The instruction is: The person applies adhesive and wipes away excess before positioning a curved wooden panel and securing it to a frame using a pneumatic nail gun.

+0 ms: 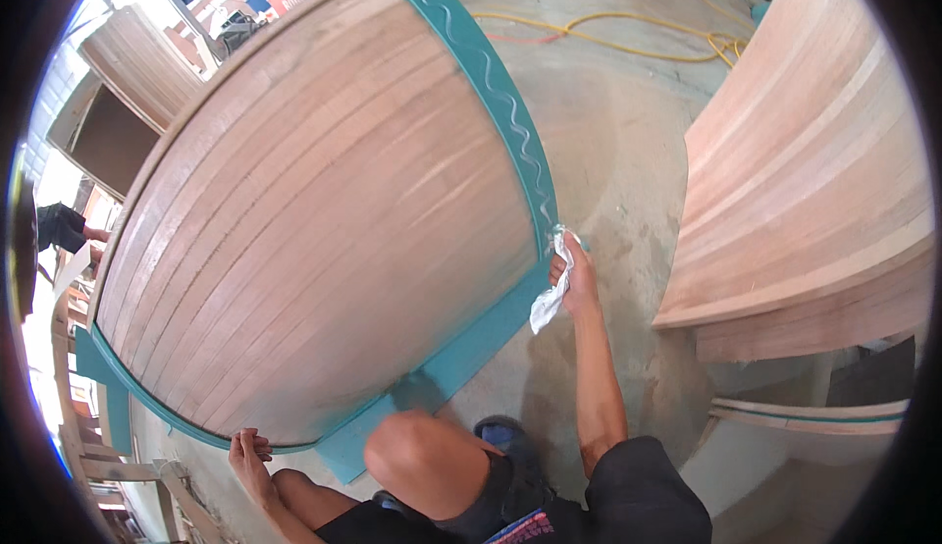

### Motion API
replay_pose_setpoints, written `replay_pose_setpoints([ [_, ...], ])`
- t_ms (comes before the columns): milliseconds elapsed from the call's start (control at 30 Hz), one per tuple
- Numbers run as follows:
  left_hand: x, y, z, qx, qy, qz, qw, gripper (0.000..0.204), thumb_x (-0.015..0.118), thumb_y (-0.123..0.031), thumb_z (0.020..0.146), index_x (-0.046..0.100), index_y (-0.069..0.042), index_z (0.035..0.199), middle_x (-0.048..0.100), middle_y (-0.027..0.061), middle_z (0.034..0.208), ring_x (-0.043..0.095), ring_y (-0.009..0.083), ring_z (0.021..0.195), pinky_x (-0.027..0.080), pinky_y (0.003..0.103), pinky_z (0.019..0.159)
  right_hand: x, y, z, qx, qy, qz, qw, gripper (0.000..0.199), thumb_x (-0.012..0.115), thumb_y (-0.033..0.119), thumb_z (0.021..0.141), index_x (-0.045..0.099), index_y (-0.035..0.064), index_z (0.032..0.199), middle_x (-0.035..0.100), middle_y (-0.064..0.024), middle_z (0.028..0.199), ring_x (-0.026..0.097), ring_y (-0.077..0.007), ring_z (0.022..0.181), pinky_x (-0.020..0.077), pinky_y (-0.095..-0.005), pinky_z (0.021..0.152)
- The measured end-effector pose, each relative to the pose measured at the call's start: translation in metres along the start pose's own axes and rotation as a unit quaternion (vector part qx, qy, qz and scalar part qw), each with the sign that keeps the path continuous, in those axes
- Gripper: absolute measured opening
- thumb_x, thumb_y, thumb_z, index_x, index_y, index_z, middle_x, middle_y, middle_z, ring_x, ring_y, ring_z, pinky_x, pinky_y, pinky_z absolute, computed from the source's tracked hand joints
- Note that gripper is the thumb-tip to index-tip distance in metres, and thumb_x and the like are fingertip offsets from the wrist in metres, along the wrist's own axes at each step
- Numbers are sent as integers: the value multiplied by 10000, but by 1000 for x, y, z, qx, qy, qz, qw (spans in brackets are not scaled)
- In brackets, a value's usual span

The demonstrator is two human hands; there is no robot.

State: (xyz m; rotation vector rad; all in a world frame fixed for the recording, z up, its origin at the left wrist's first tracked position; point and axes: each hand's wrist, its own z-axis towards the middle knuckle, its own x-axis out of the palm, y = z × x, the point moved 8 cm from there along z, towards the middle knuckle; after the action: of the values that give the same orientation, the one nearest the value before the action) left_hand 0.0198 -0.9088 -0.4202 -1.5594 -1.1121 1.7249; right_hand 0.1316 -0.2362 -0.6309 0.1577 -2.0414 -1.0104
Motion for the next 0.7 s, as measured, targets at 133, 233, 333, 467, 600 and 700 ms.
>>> replay_pose_setpoints([
  [133,4,10,7,-8,-1,-27,1000,297,566,-291,1024,649,-26,919,628,40,704,554,88,573,406,221,508,137,141,-40,-167,18,-271,948,473,609,517,960,679,54,1024,510,43,648,458,-46,589,363,-228,518],
  [233,6,17,11,-10,4,-46,999,302,568,-300,1023,651,-28,921,620,31,699,544,83,576,406,223,514,213,214,-31,-270,23,-424,864,532,599,507,965,687,-5,1078,624,-51,787,565,-115,730,461,-277,667],
  [333,11,11,9,-8,-1,-51,999,294,576,-288,1017,649,-23,912,620,32,698,536,82,566,401,221,510,266,260,-8,-335,1,-536,775,511,582,461,975,678,-25,1099,692,-200,880,669,-308,835,511,-373,769],
  [467,13,4,6,-22,-10,-67,997,290,578,-276,1015,642,-19,895,619,30,698,523,77,559,396,219,505,322,287,4,-448,-11,-568,690,501,559,429,981,685,-51,1046,677,-323,939,644,-492,951,508,-481,827],
  [600,8,13,10,-26,-12,-84,996,282,578,-271,1014,641,-24,894,617,28,698,516,72,561,393,219,506,330,294,33,-385,-19,-621,682,561,565,457,974,684,-89,923,675,-330,881,661,-482,928,516,-485,814],
  [700,5,20,11,-25,-12,-84,996,279,578,-271,1015,642,-28,895,616,26,698,516,70,564,388,216,508,328,285,40,-380,-39,-661,646,588,570,471,969,674,-103,895,666,-336,845,665,-478,878,510,-491,793],
])
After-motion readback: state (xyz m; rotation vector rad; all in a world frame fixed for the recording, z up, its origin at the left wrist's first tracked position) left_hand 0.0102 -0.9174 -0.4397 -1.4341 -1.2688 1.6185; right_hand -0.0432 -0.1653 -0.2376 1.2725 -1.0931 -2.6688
